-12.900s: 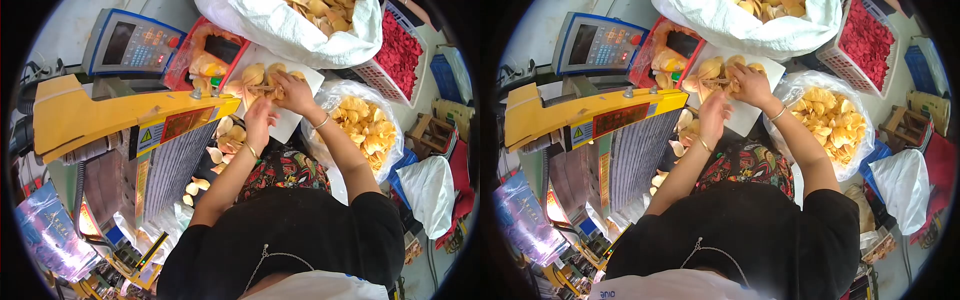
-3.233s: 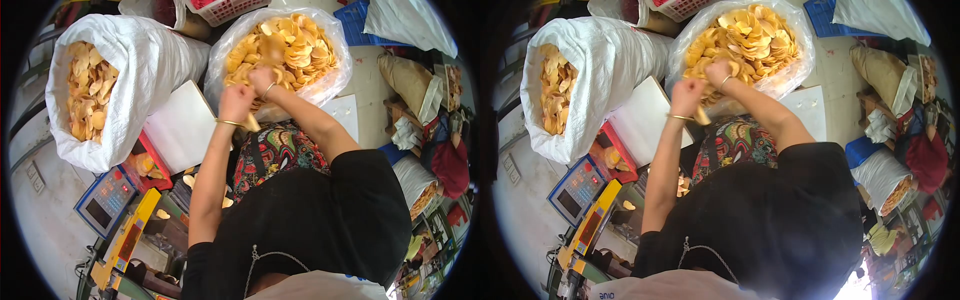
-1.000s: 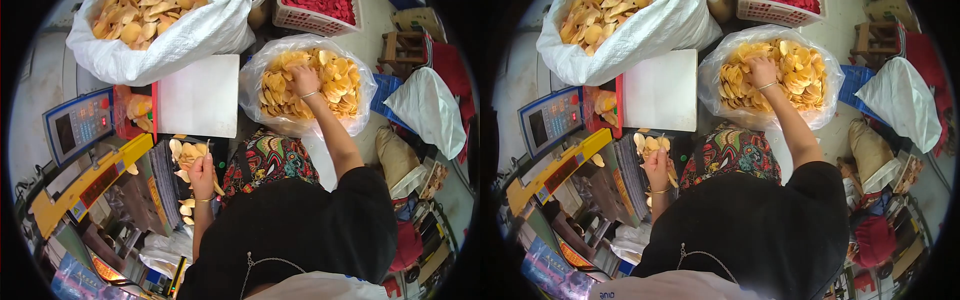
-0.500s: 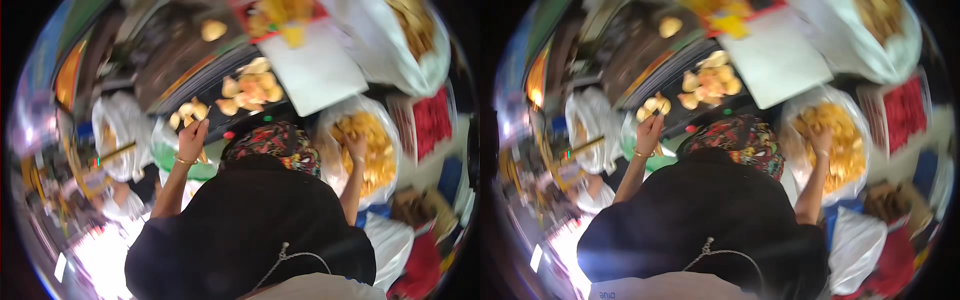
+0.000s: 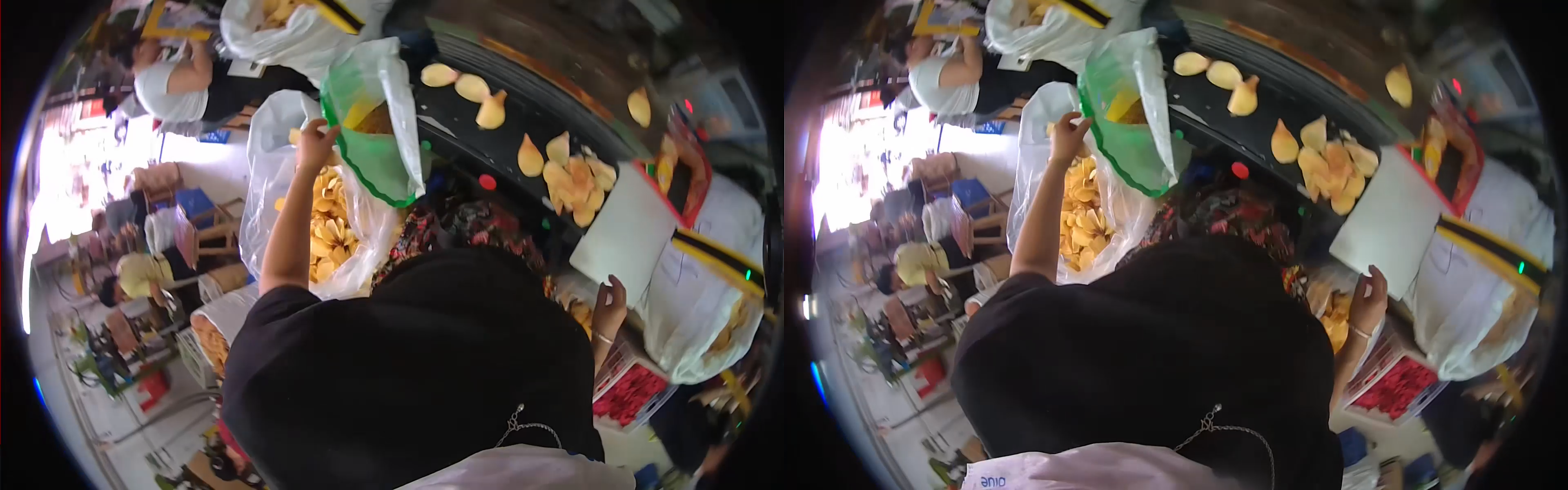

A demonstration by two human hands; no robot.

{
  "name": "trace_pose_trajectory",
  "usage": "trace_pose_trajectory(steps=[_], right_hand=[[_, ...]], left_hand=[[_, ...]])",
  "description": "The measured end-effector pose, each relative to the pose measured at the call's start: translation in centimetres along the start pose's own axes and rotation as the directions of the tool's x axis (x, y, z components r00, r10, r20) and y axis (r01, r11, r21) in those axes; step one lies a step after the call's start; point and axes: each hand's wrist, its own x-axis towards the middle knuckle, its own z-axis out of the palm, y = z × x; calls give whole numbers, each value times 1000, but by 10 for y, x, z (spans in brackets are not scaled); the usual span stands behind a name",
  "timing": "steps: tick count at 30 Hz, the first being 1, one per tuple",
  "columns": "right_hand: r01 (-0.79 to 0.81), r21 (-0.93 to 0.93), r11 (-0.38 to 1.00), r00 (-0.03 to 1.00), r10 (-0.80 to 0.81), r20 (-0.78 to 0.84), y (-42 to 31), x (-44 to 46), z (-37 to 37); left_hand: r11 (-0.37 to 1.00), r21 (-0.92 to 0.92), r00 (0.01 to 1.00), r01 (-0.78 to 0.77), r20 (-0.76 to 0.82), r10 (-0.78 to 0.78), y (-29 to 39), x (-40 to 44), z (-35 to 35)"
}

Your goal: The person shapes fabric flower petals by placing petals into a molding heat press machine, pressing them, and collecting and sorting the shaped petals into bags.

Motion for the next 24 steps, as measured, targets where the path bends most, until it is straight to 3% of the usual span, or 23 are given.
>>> trace_pose_trajectory(steps=[2,3,5,6,8,9,11,13,15,17,19,21,23,24], right_hand=[[89,23,996,996,-89,3,-28,23,9],[126,51,991,992,-127,11,-39,25,12],[178,73,981,982,-182,49,-52,32,21],[261,45,964,959,-264,98,-53,35,27],[407,-8,913,898,-399,187,-55,40,32],[408,-22,913,896,-396,198,-58,43,33],[447,17,894,854,-432,291,-78,55,41],[316,47,948,862,-307,404,-104,69,50],[436,22,900,816,-405,412,-118,85,63],[499,-39,866,779,-429,457,-142,100,67],[496,-48,867,797,-433,421,-160,108,64],[504,-45,862,798,-445,406,-173,114,65],[520,-5,854,791,-480,381,-184,122,75],[525,-24,851,793,-479,377,-190,130,85]], left_hand=[[984,-158,980,85,-165,-112,-45,-19,-2],[978,-160,972,137,-167,-164,-74,-40,-2],[989,60,946,134,-304,-110,-124,-84,2],[985,56,944,162,-301,-139,-143,-105,9],[968,205,989,146,-48,-139,-159,-138,23],[969,196,989,151,-35,-147,-164,-146,34],[917,393,984,68,126,-127,-146,-150,49],[893,447,971,-49,230,-62,-132,-138,75],[909,405,803,-102,572,-165,-136,-128,123],[994,57,838,-88,544,43,-186,-135,175],[978,188,807,91,561,-183,-158,-130,159],[961,270,937,-56,348,-43,-119,-141,122],[969,246,940,-36,338,-51,-95,-143,88],[985,162,915,53,388,-112,-107,-141,84]])
